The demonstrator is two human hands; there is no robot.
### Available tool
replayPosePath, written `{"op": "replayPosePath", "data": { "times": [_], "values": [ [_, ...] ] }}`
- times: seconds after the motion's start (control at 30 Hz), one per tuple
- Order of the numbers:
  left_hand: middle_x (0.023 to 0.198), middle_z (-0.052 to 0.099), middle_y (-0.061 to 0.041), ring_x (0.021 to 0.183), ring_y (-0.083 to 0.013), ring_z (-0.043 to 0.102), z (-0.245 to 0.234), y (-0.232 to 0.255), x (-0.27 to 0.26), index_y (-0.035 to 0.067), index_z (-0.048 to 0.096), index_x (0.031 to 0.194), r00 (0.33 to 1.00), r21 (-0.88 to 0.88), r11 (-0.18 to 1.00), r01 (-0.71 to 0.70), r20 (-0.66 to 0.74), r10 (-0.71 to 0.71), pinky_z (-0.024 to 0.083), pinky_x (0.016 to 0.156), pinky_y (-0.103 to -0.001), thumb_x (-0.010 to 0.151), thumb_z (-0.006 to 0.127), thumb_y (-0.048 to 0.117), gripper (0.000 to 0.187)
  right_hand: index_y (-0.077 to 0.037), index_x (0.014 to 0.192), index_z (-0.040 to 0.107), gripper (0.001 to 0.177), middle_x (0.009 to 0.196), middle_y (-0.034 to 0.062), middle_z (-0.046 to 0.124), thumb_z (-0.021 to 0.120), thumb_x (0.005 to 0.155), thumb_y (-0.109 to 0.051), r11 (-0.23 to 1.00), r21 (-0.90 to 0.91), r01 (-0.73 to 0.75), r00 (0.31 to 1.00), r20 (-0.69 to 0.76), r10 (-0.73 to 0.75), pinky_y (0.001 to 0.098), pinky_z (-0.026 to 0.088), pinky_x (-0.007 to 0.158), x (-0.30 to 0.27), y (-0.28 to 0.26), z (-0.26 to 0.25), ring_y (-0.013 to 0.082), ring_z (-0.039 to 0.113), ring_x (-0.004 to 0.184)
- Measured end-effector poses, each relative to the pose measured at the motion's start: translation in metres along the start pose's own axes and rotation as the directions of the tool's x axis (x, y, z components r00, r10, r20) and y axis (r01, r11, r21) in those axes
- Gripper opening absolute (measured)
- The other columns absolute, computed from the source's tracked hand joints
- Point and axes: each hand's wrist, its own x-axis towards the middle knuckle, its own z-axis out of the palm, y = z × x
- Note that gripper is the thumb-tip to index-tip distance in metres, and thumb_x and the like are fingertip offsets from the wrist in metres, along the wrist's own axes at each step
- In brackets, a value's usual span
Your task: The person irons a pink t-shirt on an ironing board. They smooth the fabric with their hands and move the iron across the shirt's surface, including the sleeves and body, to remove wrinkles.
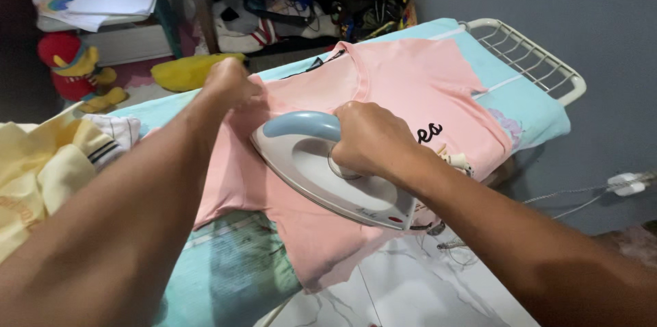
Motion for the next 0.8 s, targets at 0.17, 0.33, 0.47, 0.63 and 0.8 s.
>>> {"op": "replayPosePath", "data": {
  "times": [0.17, 0.33, 0.47, 0.63, 0.8],
  "values": [
    [0.082, 0.072, -0.01, 0.073, -0.0159, 0.066, -0.01, -0.007, 0.005, 0.002, 0.073, 0.1, 0.965, -0.478, 0.838, -0.262, -0.126, 0.23, 0.055, 0.066, -0.035, 0.092, 0.076, 0.015, 0.015, -0.007, 0.1, 0.079, 0.032, 0.094, 0.0222, 0.074, 0.069, 0.069, -0.01, 0.989, -0.056, -0.134, 0.991, -0.028, 0.132, 0.0476, 0.057, 0.083, 0.011, -0.019, 0.01, 0.0392, 0.073, 0.091],
    [0.092, 0.076, -0.011, 0.086, -0.0239, 0.073, -0.002, -0.084, 0.012, 0.008, 0.075, 0.098, 0.859, -0.309, 0.89, -0.334, -0.488, 0.153, 0.057, 0.077, -0.038, 0.081, 0.074, 0.005, 0.017, 0.004, 0.098, 0.075, 0.031, 0.095, 0.0277, 0.072, 0.073, 0.071, -0.011, 0.996, -0.028, -0.085, 0.99, -0.112, 0.082, 0.0491, 0.057, 0.08, 0.055, -0.038, 0.029, 0.0418, 0.072, 0.091],
    [0.097, 0.072, -0.021, 0.096, -0.0401, 0.068, -0.008, -0.141, -0.027, 0.007, 0.075, 0.097, 0.9, -0.037, 0.997, -0.066, -0.434, 0.043, 0.054, 0.082, -0.047, 0.07, 0.088, 0.021, 0.034, 0.009, 0.092, 0.074, 0.028, 0.09, 0.0304, 0.071, 0.073, 0.069, -0.005, 0.999, -0.015, -0.041, 0.993, -0.108, 0.04, 0.0489, 0.058, 0.074, 0.1, -0.056, 0.039, 0.0411, 0.074, 0.085],
    [0.108, 0.073, -0.021, 0.104, -0.0382, 0.07, -0.03, -0.114, -0.076, 0.012, 0.081, 0.099, 0.964, -0.052, 0.971, 0.233, -0.118, -0.237, 0.053, 0.095, -0.044, 0.076, 0.085, 0.036, 0.033, 0.01, 0.081, 0.075, 0.02, 0.075, 0.0294, 0.071, 0.068, 0.069, -0.004, 0.994, 0.054, 0.099, 0.994, -0.055, -0.096, 0.0469, 0.056, 0.064, 0.122, -0.057, 0.039, 0.0379, 0.074, 0.07],
    [0.107, 0.074, -0.023, 0.103, -0.0394, 0.07, -0.029, -0.107, -0.071, 0.007, 0.081, 0.096, 0.978, 0.024, 0.996, 0.084, -0.195, -0.077, 0.053, 0.092, -0.048, 0.081, 0.081, 0.034, 0.032, 0.008, 0.077, 0.076, 0.02, 0.066, 0.0234, 0.072, 0.068, 0.064, -0.006, 0.976, 0.161, 0.146, 0.981, 0.1, -0.164, 0.0419, 0.054, 0.055, 0.072, -0.032, 0.031, 0.0299, 0.071, 0.057]
  ]
}}
